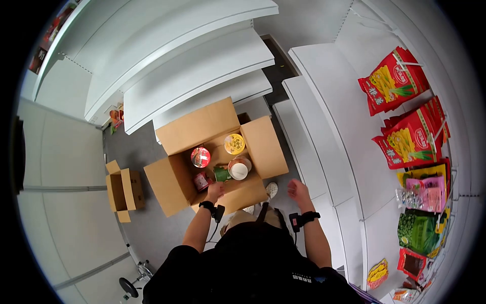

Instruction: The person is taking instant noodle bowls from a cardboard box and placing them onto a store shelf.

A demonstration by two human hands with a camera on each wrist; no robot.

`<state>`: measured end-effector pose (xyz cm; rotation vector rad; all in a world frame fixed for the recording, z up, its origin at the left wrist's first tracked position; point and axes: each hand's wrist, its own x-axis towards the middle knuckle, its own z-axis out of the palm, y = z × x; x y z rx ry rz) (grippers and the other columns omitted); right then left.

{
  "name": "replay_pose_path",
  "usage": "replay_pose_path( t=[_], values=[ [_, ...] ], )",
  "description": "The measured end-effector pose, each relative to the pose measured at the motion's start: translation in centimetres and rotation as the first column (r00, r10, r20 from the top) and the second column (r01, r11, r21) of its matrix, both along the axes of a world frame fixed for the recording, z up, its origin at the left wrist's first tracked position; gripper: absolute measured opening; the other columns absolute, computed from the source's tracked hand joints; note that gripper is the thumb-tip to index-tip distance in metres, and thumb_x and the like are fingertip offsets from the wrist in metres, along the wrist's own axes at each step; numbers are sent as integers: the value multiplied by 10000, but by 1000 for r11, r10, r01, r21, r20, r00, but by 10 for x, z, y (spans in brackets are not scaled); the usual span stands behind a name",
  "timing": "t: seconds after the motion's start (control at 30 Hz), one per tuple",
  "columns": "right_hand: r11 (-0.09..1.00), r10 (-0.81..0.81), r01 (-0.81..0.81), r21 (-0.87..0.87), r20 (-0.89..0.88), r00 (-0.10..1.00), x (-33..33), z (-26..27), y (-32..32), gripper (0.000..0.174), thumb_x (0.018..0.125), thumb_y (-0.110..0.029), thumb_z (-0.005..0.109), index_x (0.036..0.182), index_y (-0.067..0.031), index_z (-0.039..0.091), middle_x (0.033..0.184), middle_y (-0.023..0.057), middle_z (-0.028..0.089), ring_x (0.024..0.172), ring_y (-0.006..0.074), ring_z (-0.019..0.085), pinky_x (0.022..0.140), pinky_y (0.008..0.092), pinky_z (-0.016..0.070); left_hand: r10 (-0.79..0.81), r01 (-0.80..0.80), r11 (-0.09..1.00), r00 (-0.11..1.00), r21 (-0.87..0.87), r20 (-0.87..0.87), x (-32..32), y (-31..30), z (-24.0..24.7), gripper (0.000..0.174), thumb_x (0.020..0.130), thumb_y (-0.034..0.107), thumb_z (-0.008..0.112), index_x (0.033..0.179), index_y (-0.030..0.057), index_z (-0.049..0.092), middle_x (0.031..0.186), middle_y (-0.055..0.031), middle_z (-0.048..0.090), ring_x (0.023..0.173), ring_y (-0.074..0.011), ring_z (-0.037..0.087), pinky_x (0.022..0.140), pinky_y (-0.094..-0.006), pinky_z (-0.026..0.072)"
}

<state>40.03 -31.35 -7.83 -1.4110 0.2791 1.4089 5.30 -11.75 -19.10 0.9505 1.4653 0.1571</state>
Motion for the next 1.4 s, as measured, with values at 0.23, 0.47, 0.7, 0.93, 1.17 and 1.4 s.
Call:
replay_pose_path(
  t=[0.23,0.47,0.7,0.93,1.17,1.4],
  values=[
    [995,78,-88,-47,-184,980,-1,-40,20,221,888,-310,561,801,-112,603,752,40,629,679,172,575,630,329,478,67,-73,996,990,-48,-126,44,19,-5,208,789,307,595,761,101,600,639,7,562,510,-121,550,449,-291,433],
    [950,257,-278,-141,-150,955,-2,-30,23,240,856,-303,583,707,-119,544,623,12,560,554,139,532,553,297,456,-274,337,940,843,59,-464,57,18,-59,407,773,335,523,910,-15,676,972,-240,655,955,-381,630,801,-443,501],
    [938,191,-218,-270,-122,974,16,-11,8,233,878,-271,595,713,-121,527,645,31,559,591,152,525,570,293,453,-309,548,811,698,204,-646,57,-2,-146,281,801,308,548,894,81,684,851,-230,652,826,-369,653,716,-468,530],
    [919,130,-176,-354,-149,980,35,-12,-20,231,892,-251,578,730,-104,504,672,37,543,639,147,512,583,283,442,-184,241,971,768,10,-613,94,24,-90,356,823,309,502,976,26,653,1010,-208,661,941,-351,649,798,-449,523],
    [893,148,-186,-409,-123,981,20,-13,-14,226,894,-254,568,735,-104,509,659,29,544,597,129,500,555,267,419,-161,249,968,645,7,-747,87,32,-123,327,886,296,454,1045,63,619,1026,-166,660,906,-334,663,756,-435,535],
    [894,185,-219,-392,-123,975,-3,-13,-12,232,900,-257,555,730,-103,522,670,19,544,621,123,505,588,269,428,-390,559,828,633,46,-669,64,39,-127,301,919,241,410,1080,62,591,1005,-155,664,889,-326,668,744,-436,538]
  ],
)
